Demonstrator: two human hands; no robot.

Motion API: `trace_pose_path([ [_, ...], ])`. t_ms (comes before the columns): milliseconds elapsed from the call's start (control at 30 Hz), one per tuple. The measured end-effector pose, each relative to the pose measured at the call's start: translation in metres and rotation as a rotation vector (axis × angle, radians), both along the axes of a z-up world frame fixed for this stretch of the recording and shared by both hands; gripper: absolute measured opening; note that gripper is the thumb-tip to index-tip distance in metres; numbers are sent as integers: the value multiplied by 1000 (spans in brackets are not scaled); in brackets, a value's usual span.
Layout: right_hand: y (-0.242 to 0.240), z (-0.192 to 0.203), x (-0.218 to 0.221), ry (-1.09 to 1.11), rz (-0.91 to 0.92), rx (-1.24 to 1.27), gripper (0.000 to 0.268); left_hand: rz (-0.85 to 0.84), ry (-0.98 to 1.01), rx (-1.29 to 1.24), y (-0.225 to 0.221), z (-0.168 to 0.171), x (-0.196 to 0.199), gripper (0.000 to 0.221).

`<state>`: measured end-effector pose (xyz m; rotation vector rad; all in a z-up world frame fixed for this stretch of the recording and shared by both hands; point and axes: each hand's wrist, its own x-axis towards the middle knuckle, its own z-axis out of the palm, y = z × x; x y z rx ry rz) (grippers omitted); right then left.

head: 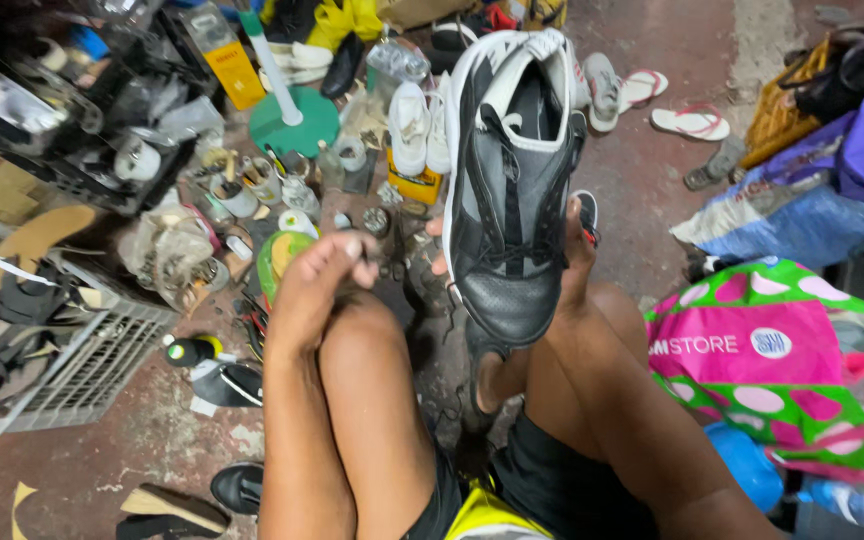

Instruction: The person threads a black lace through the eyelets and plastic loops of a black and white sneaker. They pull the lace through using both hands, adjust the tongue of the shoe, and continue threading the lace through subsequent holes.

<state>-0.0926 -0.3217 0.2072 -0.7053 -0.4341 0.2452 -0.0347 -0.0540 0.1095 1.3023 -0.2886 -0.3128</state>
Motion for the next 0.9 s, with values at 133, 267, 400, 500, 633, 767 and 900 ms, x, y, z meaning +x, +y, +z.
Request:
trace_pose_path([
  [133,-2,-19,-5,32,96,11,100,219,-248,-68,-22,76,11,28],
  [267,10,-23,-8,13,-51,-24,89,293,-571,-89,-44,123,8,26],
  [400,8,-39,-7,161,-184,-169,75,291,-710,58,-54,113,-8,36],
  [500,7,-47,-7,240,-153,-114,67,269,-580,84,-58,91,-12,37],
  [633,-2,-63,-6,275,-164,-138,65,159,-438,91,-52,84,-2,44],
  [767,-5,-69,-6,288,-141,-168,65,175,-567,119,-49,90,-3,40],
  [900,-4,-70,-1,269,-26,-122,63,171,-638,126,-49,90,-5,40],
])
